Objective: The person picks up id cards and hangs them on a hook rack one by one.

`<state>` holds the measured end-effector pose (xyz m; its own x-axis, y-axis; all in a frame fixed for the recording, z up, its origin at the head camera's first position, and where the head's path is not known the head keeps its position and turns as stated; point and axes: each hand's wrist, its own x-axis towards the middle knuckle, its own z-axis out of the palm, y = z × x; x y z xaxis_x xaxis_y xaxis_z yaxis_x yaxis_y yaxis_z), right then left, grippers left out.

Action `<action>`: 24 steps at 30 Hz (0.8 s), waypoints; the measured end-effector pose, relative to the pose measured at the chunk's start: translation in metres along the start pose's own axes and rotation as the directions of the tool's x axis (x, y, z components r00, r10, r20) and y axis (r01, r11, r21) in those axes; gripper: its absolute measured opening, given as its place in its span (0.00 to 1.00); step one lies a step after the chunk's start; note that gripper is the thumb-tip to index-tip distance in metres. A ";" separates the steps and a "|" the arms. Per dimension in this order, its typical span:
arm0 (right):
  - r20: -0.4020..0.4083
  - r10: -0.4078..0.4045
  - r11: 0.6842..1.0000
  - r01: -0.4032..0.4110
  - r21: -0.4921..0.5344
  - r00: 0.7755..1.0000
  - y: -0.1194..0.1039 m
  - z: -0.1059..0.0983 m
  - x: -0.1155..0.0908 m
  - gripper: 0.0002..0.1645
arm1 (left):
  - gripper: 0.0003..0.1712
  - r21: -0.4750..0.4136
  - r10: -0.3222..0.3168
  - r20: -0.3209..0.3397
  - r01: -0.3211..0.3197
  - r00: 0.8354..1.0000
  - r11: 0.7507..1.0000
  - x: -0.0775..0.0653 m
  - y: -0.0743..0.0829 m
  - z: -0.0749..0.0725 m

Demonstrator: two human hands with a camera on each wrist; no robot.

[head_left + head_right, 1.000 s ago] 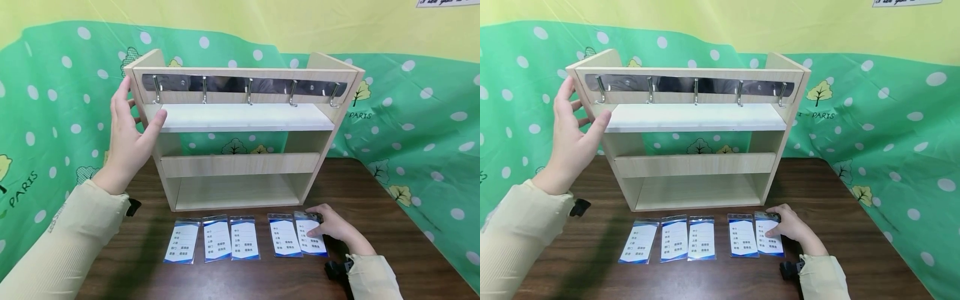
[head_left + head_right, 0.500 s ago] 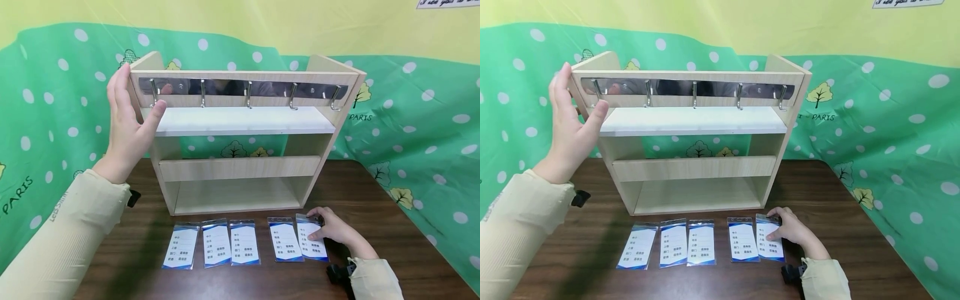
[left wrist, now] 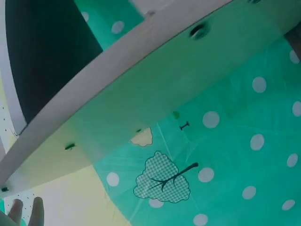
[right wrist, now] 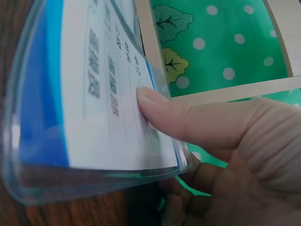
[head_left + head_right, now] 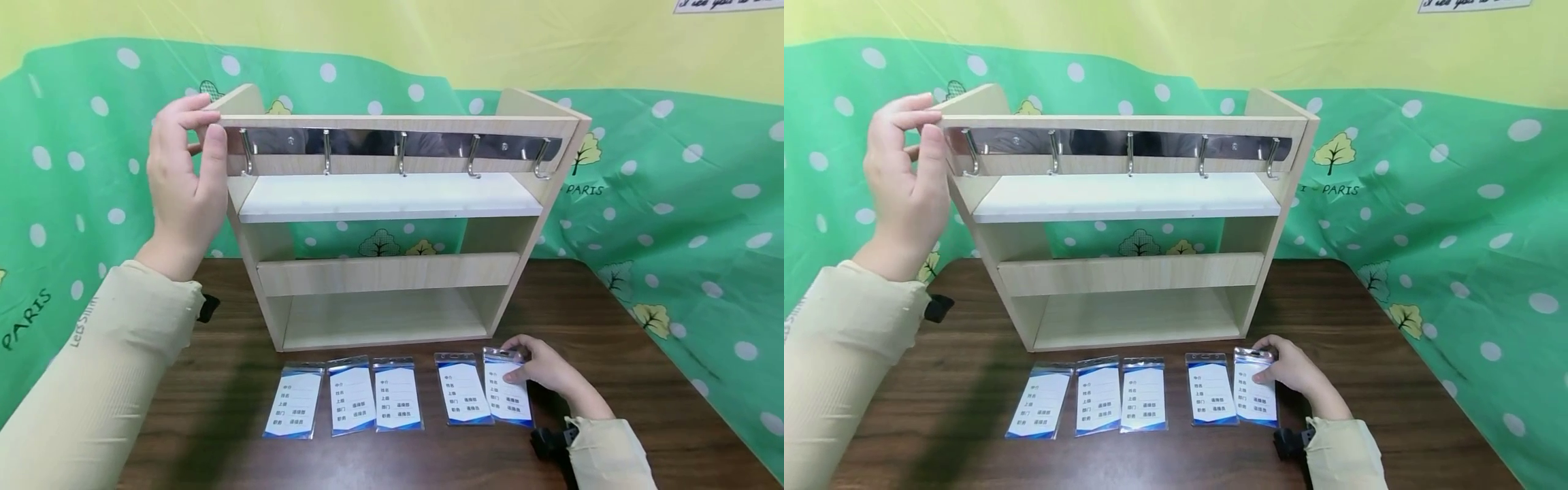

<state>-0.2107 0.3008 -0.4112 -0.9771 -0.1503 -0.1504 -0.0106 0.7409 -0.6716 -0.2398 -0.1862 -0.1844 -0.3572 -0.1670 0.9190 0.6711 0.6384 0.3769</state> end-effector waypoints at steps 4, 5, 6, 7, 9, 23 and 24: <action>-0.014 0.013 1.000 -0.013 0.016 1.000 -0.004 -0.001 -0.001 0.31 | 0.21 -0.002 0.012 -0.012 -0.012 1.000 1.000 0.002 -0.004 0.001; -0.019 0.008 1.000 -0.008 0.017 1.000 -0.005 -0.001 -0.002 0.31 | 0.20 -0.003 0.018 -0.015 -0.018 1.000 1.000 0.001 -0.006 0.002; -0.024 0.001 1.000 0.000 0.017 1.000 -0.005 -0.002 -0.002 0.30 | 0.20 -0.004 0.025 -0.021 -0.025 0.999 1.000 0.001 -0.007 0.002; -0.032 -0.007 1.000 0.008 0.021 0.999 -0.006 -0.003 -0.003 0.30 | 0.20 -0.010 0.029 -0.027 -0.030 0.999 1.000 0.002 -0.008 0.004; -0.054 -0.028 0.999 0.029 0.026 0.998 -0.007 -0.005 -0.005 0.28 | 0.21 -0.027 0.033 -0.044 -0.034 0.998 0.999 0.003 -0.009 0.007; -0.124 -0.097 0.991 0.108 0.085 0.988 -0.026 -0.011 -0.012 0.16 | 0.20 -0.049 0.117 -0.066 -0.121 0.991 0.992 0.007 -0.011 0.015; -0.120 -0.102 0.988 0.114 0.103 0.988 -0.028 -0.012 -0.012 0.16 | 0.20 -0.047 0.125 -0.065 -0.129 0.990 0.991 0.007 -0.010 0.015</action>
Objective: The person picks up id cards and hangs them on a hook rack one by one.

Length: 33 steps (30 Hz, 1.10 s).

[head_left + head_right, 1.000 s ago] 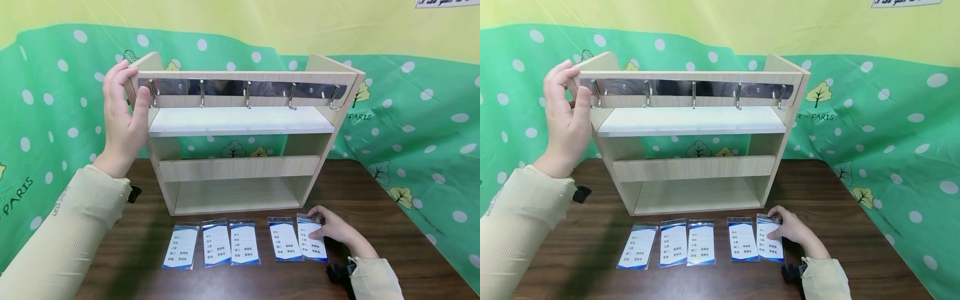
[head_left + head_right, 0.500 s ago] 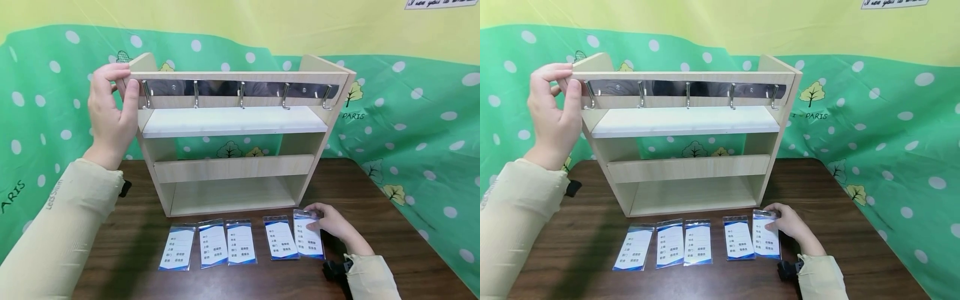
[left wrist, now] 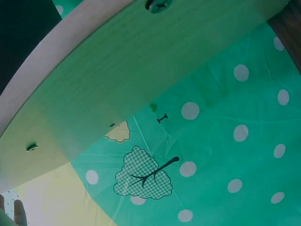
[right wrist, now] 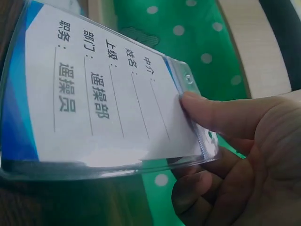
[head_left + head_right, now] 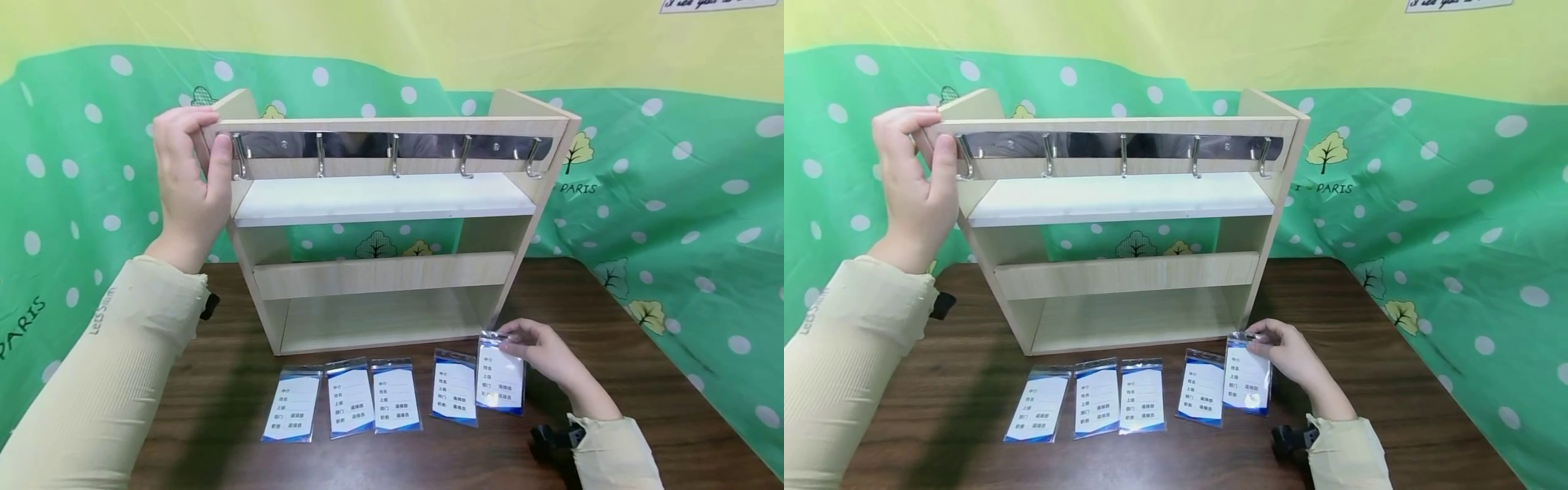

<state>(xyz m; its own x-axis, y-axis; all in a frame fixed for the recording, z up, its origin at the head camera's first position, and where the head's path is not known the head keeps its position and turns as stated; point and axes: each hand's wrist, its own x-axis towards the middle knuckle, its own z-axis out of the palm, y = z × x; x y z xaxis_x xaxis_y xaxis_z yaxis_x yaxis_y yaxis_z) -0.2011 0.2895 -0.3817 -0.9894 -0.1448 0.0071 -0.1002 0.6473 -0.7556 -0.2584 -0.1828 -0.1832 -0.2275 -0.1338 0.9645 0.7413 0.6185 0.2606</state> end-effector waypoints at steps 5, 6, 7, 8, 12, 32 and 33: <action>-0.009 0.022 0.996 -0.021 0.089 1.000 -0.015 -0.003 -0.005 0.18 | 0.19 0.008 -0.007 -0.023 0.008 1.000 1.000 -0.001 0.003 0.001; -0.015 0.027 0.995 -0.026 0.101 1.000 -0.018 -0.004 -0.006 0.18 | 0.19 0.010 -0.017 -0.032 0.017 0.999 1.000 -0.001 0.003 0.002; -0.022 0.032 0.994 -0.030 0.104 0.999 -0.021 -0.004 -0.008 0.18 | 0.19 0.010 -0.027 -0.043 0.028 0.999 1.000 -0.001 0.003 0.004; -0.029 0.033 0.994 -0.029 0.106 0.999 -0.024 -0.005 -0.009 0.19 | 0.20 0.009 -0.039 -0.052 0.040 0.998 0.999 -0.002 0.003 0.005; -0.062 0.013 0.996 -0.007 0.092 0.998 -0.034 -0.008 -0.013 0.20 | 0.19 -0.002 -0.081 -0.083 0.081 0.993 0.997 -0.002 0.004 0.010; -0.148 -0.092 0.992 0.104 0.071 0.985 -0.086 -0.030 -0.026 0.19 | 0.19 0.005 -0.114 -0.092 0.115 0.989 0.993 -0.005 0.015 0.014; -0.154 -0.096 0.992 0.107 0.064 0.983 -0.087 -0.032 -0.026 0.19 | 0.19 0.003 -0.117 -0.092 0.118 0.989 0.993 -0.005 0.015 0.014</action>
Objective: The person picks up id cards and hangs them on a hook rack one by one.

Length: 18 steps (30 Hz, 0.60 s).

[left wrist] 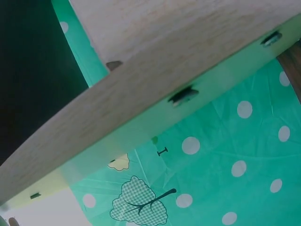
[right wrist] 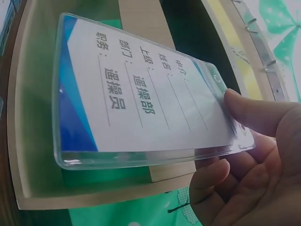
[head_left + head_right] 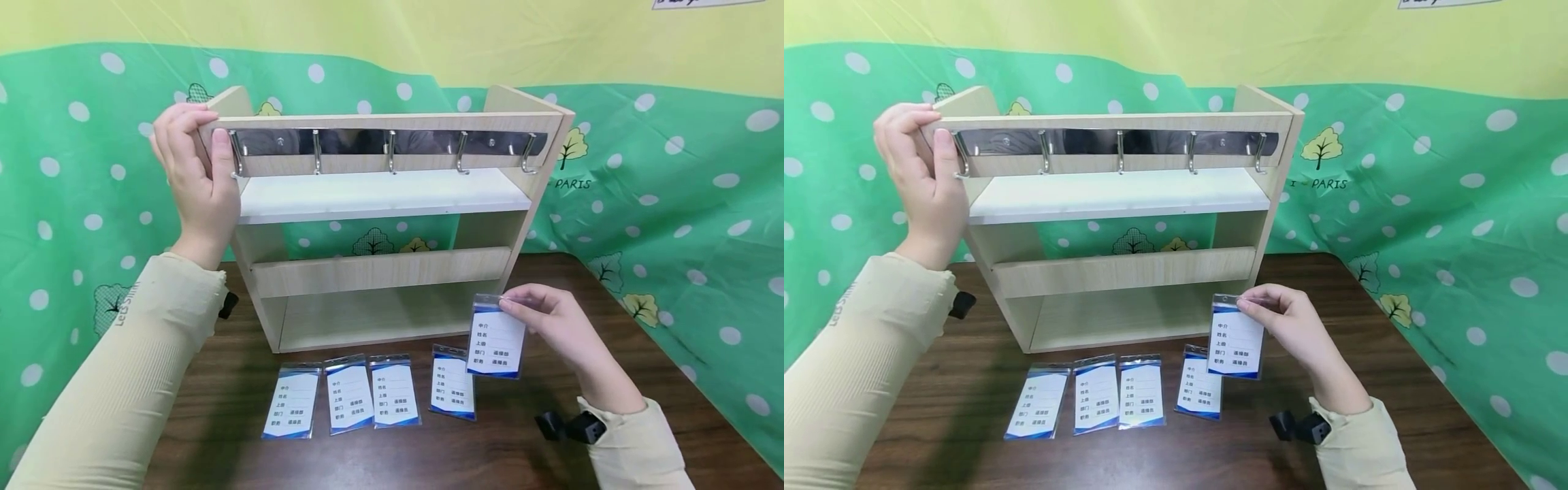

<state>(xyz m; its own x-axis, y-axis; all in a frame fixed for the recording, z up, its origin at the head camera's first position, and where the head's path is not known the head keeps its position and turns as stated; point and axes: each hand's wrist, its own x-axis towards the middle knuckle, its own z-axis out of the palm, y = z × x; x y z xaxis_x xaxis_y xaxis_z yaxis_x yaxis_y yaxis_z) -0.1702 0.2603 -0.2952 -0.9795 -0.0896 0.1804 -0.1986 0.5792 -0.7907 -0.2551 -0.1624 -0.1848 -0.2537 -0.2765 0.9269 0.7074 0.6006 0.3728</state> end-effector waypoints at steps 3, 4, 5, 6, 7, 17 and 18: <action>-0.012 -0.006 1.000 0.005 -0.016 1.000 -0.002 -0.003 0.003 0.20 | 0.19 -0.003 -0.008 0.001 0.008 1.000 1.000 0.000 -0.003 0.000; -0.017 -0.006 1.000 0.005 -0.023 1.000 -0.003 -0.004 0.004 0.20 | 0.19 -0.004 -0.010 0.002 0.010 1.000 1.000 0.000 -0.004 0.000; -0.023 -0.010 1.000 0.010 -0.025 1.000 -0.004 -0.005 0.005 0.21 | 0.19 -0.004 -0.012 0.003 0.012 1.000 1.000 0.000 -0.004 0.000; -0.028 -0.013 1.000 0.012 -0.026 1.000 -0.005 -0.006 0.006 0.21 | 0.19 -0.005 -0.013 0.003 0.013 1.000 1.000 0.000 -0.005 0.001; -0.033 -0.017 1.000 0.016 -0.025 0.999 -0.007 -0.008 0.007 0.21 | 0.19 -0.005 -0.013 0.003 0.013 1.000 1.000 0.000 -0.005 0.001; -0.156 -0.070 0.997 0.076 0.032 0.985 -0.025 -0.024 0.024 0.10 | 0.20 -0.011 -0.003 -0.001 0.003 1.000 1.000 0.000 -0.003 0.001; -0.170 -0.075 0.996 0.083 0.041 0.983 -0.027 -0.025 0.026 0.08 | 0.20 -0.013 0.000 -0.002 0.000 1.000 1.000 0.000 -0.003 0.001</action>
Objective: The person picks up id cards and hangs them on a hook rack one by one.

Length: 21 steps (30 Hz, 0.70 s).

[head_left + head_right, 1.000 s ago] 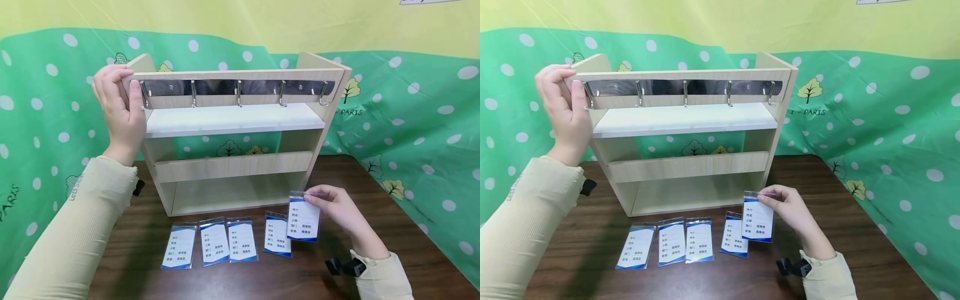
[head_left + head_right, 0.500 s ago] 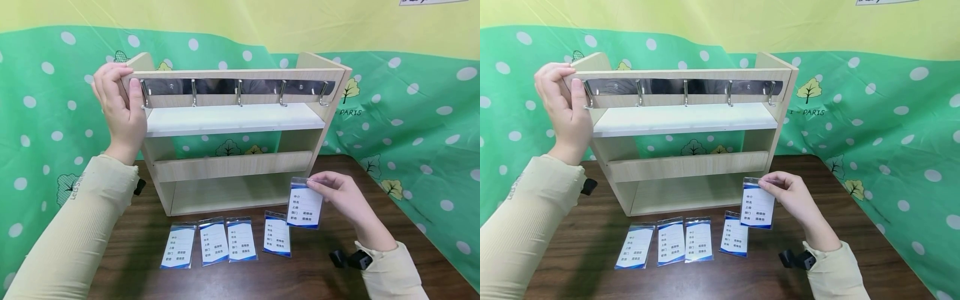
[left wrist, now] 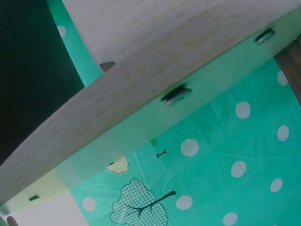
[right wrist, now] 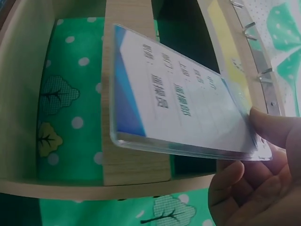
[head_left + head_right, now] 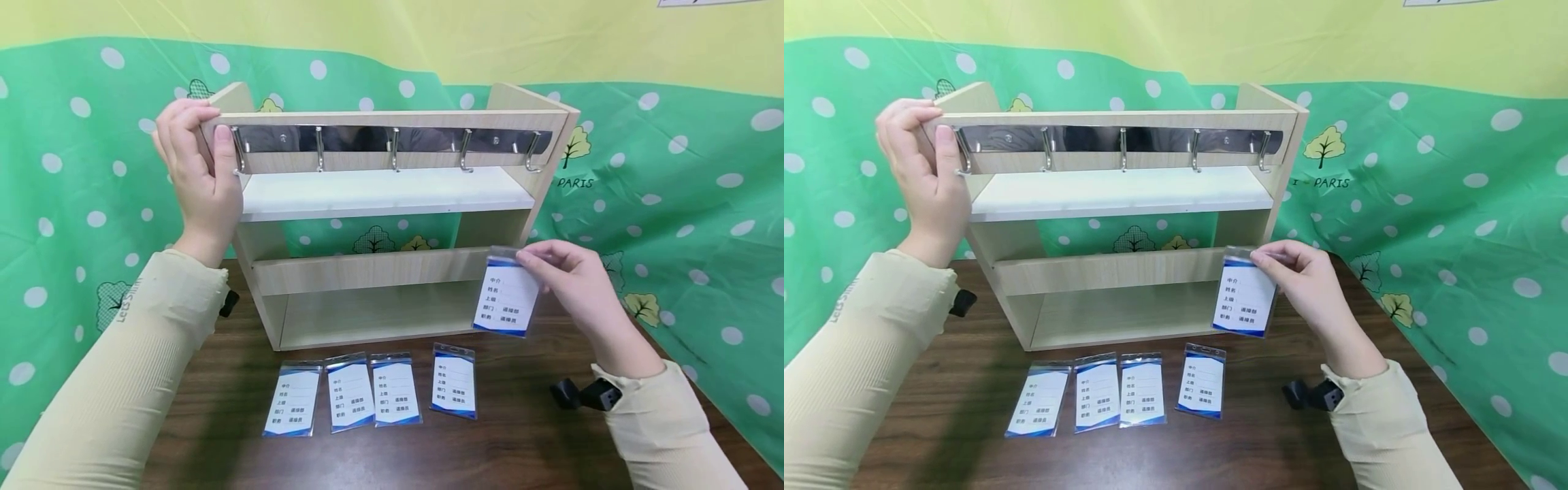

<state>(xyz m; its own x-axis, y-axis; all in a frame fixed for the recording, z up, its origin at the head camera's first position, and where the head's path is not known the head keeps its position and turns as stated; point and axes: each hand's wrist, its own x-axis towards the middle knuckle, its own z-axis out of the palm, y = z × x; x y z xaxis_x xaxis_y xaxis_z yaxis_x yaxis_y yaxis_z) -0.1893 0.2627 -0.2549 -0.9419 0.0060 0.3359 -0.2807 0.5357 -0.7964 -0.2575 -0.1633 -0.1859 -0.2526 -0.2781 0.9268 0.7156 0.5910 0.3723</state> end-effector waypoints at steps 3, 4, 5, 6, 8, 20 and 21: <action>-0.052 -0.007 0.999 0.009 0.051 0.999 -0.006 -0.002 0.006 0.05 | 0.20 -0.002 0.007 0.000 -0.007 1.000 1.000 0.000 0.001 0.000; -0.070 -0.008 0.997 0.013 0.071 0.997 -0.008 -0.002 0.008 0.04 | 0.20 -0.001 0.008 0.001 -0.008 1.000 1.000 0.000 0.001 0.000; -0.088 -0.008 0.996 0.016 0.087 0.996 -0.011 -0.003 0.010 0.04 | 0.20 0.000 0.009 0.002 -0.009 1.000 1.000 0.000 0.001 0.000; -0.105 -0.010 0.995 0.020 0.098 0.994 -0.013 -0.003 0.012 0.04 | 0.20 0.002 0.010 0.004 -0.010 1.000 1.000 0.000 0.000 0.000; -0.141 -0.016 0.994 0.031 0.105 0.990 -0.018 -0.005 0.015 0.04 | 0.20 0.007 0.008 0.007 -0.008 1.000 1.000 0.000 0.000 0.000; -0.245 -0.076 0.972 0.127 0.199 0.967 -0.042 -0.018 0.036 0.06 | 0.21 0.023 0.009 0.008 -0.010 1.000 1.000 0.000 -0.004 0.001; -0.253 -0.077 0.968 0.133 0.213 0.964 -0.043 -0.019 0.038 0.07 | 0.21 0.024 0.009 0.007 -0.009 1.000 1.000 0.000 -0.004 0.000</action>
<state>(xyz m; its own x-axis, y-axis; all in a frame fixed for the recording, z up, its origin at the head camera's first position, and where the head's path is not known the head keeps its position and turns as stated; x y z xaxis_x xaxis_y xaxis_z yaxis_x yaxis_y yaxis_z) -0.2095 0.2560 -0.1981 -0.8400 0.1784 0.5125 -0.4364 0.3393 -0.8333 -0.2607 -0.1653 -0.1874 -0.2507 -0.2671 0.9305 0.7022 0.6115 0.3647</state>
